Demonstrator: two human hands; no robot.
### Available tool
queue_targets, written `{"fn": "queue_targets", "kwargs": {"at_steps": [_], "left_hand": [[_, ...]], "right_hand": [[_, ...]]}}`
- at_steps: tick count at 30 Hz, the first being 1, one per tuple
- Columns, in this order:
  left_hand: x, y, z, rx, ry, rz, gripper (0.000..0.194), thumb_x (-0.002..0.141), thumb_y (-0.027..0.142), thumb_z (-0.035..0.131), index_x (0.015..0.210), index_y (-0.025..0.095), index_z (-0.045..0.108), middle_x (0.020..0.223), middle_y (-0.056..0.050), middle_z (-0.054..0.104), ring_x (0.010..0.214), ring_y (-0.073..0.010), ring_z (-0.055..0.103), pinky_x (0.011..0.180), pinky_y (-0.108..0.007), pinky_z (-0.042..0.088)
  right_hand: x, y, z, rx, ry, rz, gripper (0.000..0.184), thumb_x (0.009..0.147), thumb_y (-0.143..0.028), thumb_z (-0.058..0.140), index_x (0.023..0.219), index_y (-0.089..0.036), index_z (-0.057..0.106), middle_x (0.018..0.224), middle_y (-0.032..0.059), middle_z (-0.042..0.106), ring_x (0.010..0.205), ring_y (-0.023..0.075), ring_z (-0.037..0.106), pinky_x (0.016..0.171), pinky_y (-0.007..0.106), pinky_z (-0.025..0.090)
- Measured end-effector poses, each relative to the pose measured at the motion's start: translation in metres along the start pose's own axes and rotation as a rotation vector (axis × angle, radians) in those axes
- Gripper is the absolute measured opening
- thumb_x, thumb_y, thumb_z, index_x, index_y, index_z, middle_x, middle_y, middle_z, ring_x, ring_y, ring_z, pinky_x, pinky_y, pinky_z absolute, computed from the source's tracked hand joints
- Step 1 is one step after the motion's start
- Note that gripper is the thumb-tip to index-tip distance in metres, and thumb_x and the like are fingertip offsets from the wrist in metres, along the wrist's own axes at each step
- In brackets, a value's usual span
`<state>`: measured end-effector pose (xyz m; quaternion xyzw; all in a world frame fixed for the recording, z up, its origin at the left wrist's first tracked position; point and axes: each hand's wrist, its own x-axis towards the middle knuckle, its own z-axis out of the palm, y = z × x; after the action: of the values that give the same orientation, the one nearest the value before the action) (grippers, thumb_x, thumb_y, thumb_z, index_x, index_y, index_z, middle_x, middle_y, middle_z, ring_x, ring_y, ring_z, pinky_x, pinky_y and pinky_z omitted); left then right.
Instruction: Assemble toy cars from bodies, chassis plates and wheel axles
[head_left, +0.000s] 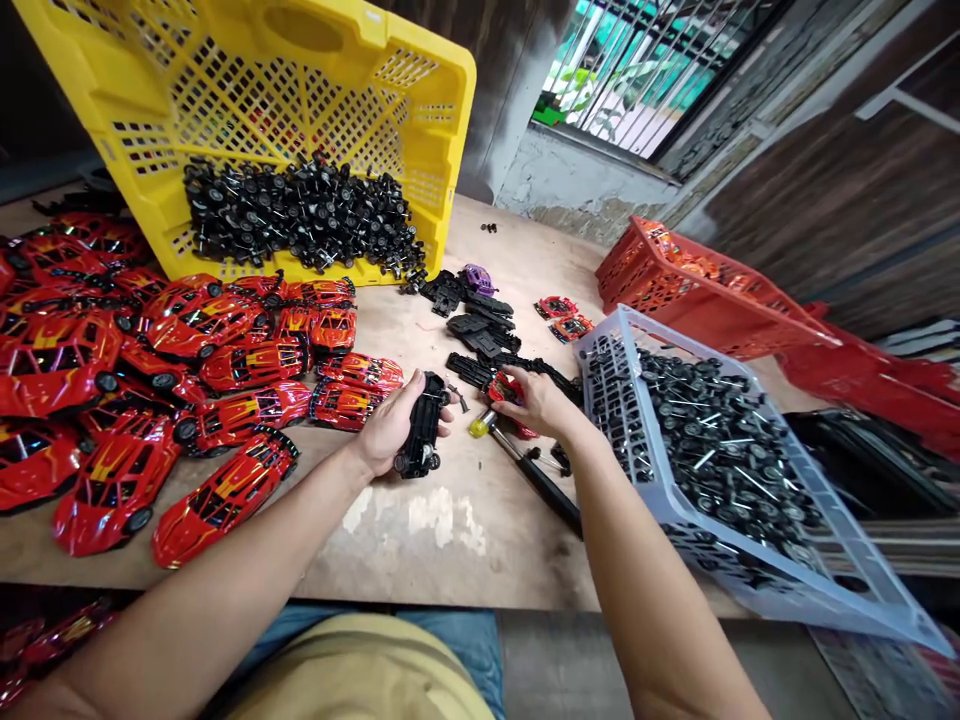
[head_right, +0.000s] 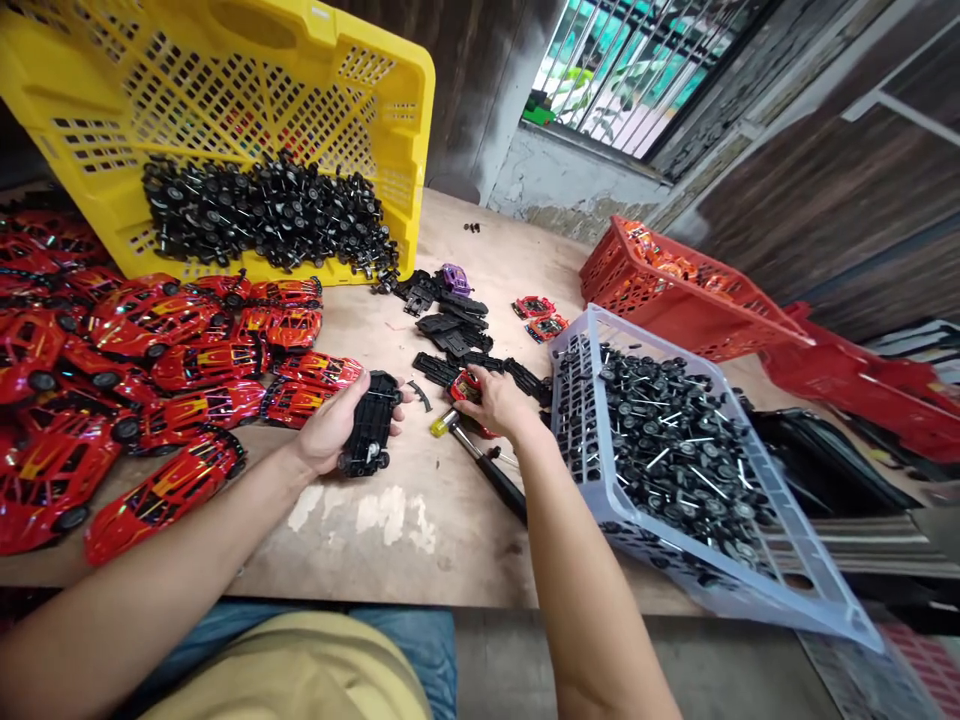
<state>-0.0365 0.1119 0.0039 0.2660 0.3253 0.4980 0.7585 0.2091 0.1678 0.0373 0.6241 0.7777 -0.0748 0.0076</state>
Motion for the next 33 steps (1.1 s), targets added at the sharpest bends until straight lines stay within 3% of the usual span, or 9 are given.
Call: {"fn": "queue_targets", "kwargs": {"at_steps": [2,5,9,13,16,20,23,27,33], "left_hand": [[0.001,0.002,-0.001,0.000,0.040,0.016,0.045,0.093,0.053,0.053,0.105,0.012,0.065,0.100,-0.013,0.071,0.068,-0.0142,0.067,0.060,-0.025,0.057],[0.004,0.005,-0.004,-0.018,0.083,0.047,0.048,0.091,0.057,0.054,0.105,0.012,0.065,0.093,-0.009,0.071,0.064,-0.0127,0.066,0.058,-0.023,0.055],[0.008,0.006,-0.009,0.032,0.174,0.105,0.057,0.087,0.066,0.055,0.110,0.014,0.064,0.088,-0.006,0.071,0.062,-0.0121,0.065,0.053,-0.021,0.051],[0.010,0.002,-0.013,0.245,0.230,0.254,0.069,0.079,0.075,0.056,0.110,0.014,0.065,0.086,-0.006,0.070,0.066,-0.0120,0.064,0.061,-0.021,0.052],[0.009,0.001,-0.013,0.377,0.197,0.312,0.072,0.079,0.077,0.053,0.107,0.013,0.067,0.087,-0.006,0.069,0.070,-0.0129,0.064,0.068,-0.023,0.053],[0.005,0.002,-0.012,0.451,0.191,0.268,0.079,0.081,0.080,0.045,0.119,0.014,0.064,0.095,-0.009,0.070,0.075,-0.0161,0.066,0.071,-0.027,0.053],[0.001,0.003,-0.011,0.477,0.202,0.233,0.086,0.081,0.083,0.039,0.127,0.014,0.061,0.103,-0.011,0.071,0.083,-0.0201,0.068,0.077,-0.032,0.054],[-0.005,0.000,-0.003,0.497,0.158,0.254,0.088,0.085,0.082,0.030,0.137,0.015,0.055,0.118,-0.013,0.069,0.103,-0.0257,0.067,0.091,-0.038,0.053],[-0.011,-0.012,0.003,0.658,0.101,0.548,0.069,0.098,0.062,0.023,0.138,0.015,0.053,0.142,-0.012,0.053,0.140,-0.0218,0.041,0.121,-0.036,0.027]], "right_hand": [[0.001,-0.006,-0.012,0.126,0.146,-0.062,0.073,0.077,-0.038,0.075,0.141,-0.016,0.047,0.118,0.0152,0.062,0.108,0.0302,0.058,0.099,0.047,0.046],[-0.022,-0.026,-0.020,0.598,0.442,-0.154,0.083,0.077,-0.041,0.076,0.147,-0.025,0.034,0.128,0.0125,0.056,0.107,0.0286,0.061,0.095,0.047,0.051],[-0.074,-0.057,0.023,1.045,0.473,-0.131,0.078,0.073,-0.042,0.081,0.135,-0.028,0.036,0.124,0.0109,0.055,0.107,0.0269,0.064,0.090,0.044,0.057],[-0.109,-0.067,0.068,0.919,0.482,-0.049,0.071,0.075,-0.044,0.079,0.130,-0.025,0.040,0.130,0.0134,0.051,0.120,0.0294,0.056,0.101,0.050,0.050],[-0.113,-0.068,0.068,0.594,0.505,-0.126,0.059,0.081,-0.042,0.074,0.131,-0.025,0.048,0.132,0.0134,0.050,0.123,0.0317,0.051,0.105,0.056,0.044],[-0.099,-0.075,0.062,0.362,0.266,-0.196,0.046,0.087,-0.038,0.067,0.131,-0.024,0.058,0.124,0.0148,0.059,0.114,0.0344,0.055,0.098,0.057,0.048],[-0.092,-0.085,0.065,0.569,0.302,-0.129,0.053,0.095,-0.038,0.056,0.145,-0.024,0.046,0.134,0.0139,0.056,0.123,0.0313,0.053,0.106,0.054,0.045],[-0.087,-0.108,0.068,0.957,0.401,-0.111,0.056,0.102,-0.041,0.043,0.154,-0.029,0.028,0.156,0.0054,0.038,0.143,0.0232,0.037,0.119,0.046,0.033],[-0.073,-0.137,0.084,1.111,0.422,-0.109,0.054,0.102,-0.042,0.041,0.154,-0.030,0.029,0.160,0.0027,0.030,0.148,0.0221,0.027,0.123,0.048,0.023]]}}
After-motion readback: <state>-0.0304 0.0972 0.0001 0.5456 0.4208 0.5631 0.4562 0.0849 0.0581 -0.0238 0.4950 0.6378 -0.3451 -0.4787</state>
